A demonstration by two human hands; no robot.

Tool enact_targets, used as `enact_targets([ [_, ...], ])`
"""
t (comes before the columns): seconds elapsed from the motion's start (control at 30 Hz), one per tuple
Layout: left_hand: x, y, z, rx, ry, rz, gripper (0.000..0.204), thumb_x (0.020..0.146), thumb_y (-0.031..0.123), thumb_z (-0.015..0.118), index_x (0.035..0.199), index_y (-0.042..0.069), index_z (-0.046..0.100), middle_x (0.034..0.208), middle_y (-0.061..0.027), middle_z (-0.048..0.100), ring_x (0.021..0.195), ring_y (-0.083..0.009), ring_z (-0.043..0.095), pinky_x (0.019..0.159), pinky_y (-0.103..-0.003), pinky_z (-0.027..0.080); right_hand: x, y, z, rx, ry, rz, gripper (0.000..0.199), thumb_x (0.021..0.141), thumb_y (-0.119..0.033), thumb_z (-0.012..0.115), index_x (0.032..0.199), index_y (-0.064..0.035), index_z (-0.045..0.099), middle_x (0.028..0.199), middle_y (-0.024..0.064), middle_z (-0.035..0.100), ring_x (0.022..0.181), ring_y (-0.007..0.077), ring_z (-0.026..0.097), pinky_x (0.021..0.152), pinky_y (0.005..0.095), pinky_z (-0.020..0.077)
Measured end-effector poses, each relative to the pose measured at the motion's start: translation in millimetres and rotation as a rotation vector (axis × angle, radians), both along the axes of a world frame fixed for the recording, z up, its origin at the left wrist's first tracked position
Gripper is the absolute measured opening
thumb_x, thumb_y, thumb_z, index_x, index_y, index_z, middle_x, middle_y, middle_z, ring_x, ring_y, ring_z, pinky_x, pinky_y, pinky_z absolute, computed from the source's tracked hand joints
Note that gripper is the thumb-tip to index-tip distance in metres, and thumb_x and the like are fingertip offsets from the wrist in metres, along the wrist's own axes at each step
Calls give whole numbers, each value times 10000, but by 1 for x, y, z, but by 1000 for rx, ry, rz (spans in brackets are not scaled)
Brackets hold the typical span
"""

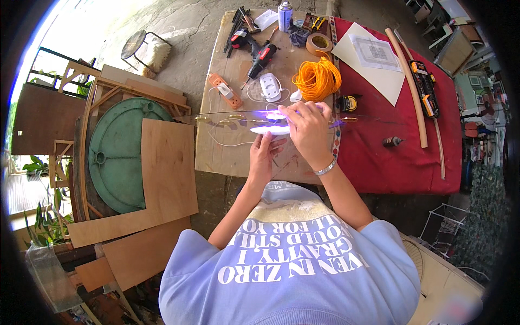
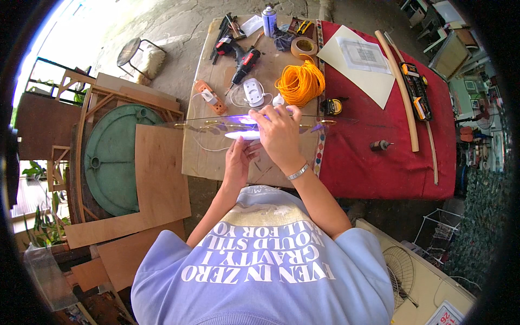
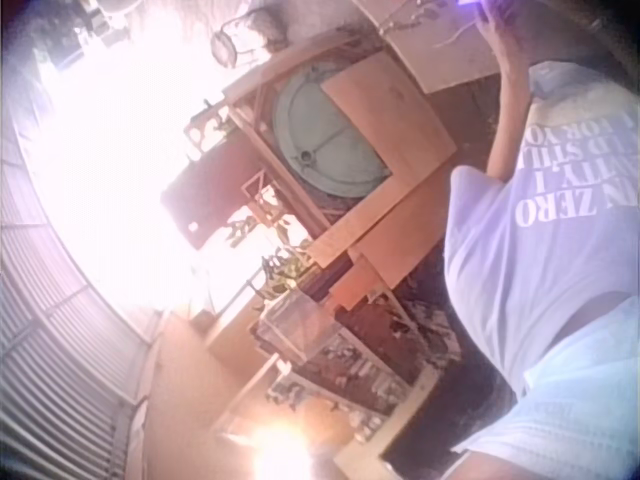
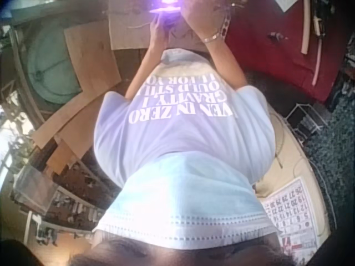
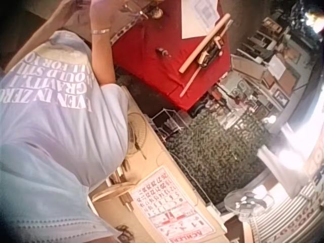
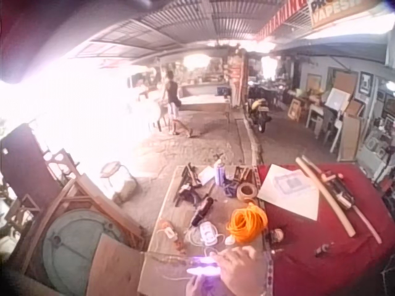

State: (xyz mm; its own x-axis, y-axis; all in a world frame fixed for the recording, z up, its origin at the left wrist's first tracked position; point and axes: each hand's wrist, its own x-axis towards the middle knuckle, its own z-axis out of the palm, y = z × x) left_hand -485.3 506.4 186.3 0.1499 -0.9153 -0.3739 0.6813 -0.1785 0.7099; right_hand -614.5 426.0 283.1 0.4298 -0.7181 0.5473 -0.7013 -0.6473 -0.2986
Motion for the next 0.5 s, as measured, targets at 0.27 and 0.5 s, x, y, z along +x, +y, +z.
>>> enact_targets([
  [0.27, 3, -1, 3, -7, -4, -37, 347, 1024, 376, 544, 1176, 64, 567, 1079, -58, 660, 986, -187, 672, 788, -302, 520, -3, -4, -1, 13, 44, 30, 256, 837, -127, 676, 1085, -173, 721, 953, -28, 629, 947, 175, 584, 948, 424, 355],
  [0.5, 5, 0, 5, 13, -32, -55, 351, 1012, 384, 566, 1166, 68, 567, 1078, -63, 660, 994, -191, 673, 783, -299, 520, -32, -10, 16, 22, 149, -68, 227, 880, -125, 632, 1096, -133, 699, 952, 16, 651, 934, 199, 613, 968, 448, 374],
])
